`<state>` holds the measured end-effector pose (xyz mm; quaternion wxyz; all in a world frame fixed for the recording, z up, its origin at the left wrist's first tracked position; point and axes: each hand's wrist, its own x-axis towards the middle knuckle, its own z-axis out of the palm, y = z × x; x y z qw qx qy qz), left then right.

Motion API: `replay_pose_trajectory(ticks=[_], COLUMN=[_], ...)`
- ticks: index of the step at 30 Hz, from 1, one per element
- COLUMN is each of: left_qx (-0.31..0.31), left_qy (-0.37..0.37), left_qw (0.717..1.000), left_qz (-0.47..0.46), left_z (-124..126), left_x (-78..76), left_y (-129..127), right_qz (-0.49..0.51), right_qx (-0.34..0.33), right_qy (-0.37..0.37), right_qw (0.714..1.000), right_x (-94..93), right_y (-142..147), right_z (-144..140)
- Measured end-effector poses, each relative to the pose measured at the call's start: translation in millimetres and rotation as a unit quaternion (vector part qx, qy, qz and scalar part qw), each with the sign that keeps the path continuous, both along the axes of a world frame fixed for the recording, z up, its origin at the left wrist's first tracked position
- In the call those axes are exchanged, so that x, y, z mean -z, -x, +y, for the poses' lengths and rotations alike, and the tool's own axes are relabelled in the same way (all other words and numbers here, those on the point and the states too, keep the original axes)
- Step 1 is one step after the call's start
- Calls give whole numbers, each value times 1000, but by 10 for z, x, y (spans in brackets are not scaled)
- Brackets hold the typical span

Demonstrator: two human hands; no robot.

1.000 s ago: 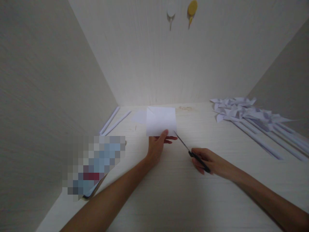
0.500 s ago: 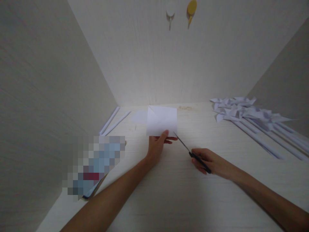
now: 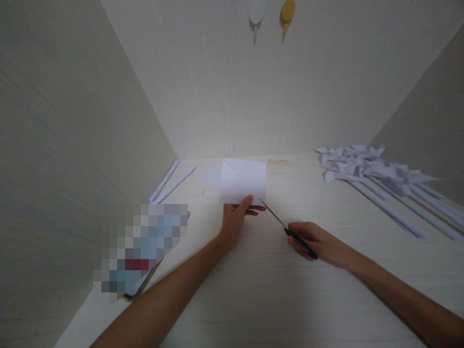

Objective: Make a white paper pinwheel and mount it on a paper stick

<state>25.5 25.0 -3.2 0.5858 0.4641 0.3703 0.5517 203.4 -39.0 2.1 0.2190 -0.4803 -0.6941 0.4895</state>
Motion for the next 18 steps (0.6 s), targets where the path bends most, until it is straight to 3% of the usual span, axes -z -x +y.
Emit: replay_pose_trajectory(ticks=[18], left_qx=[12], left_qy=[0], left_qw=[1000], left_qz=[2], left_z=[-13], left_x=[-6], left_y=[16], right_qz=[-3], right_qx=[10], right_qy=[-1], right_qw=[1000], right_x=[19], right_y=[1], right_z=[-9])
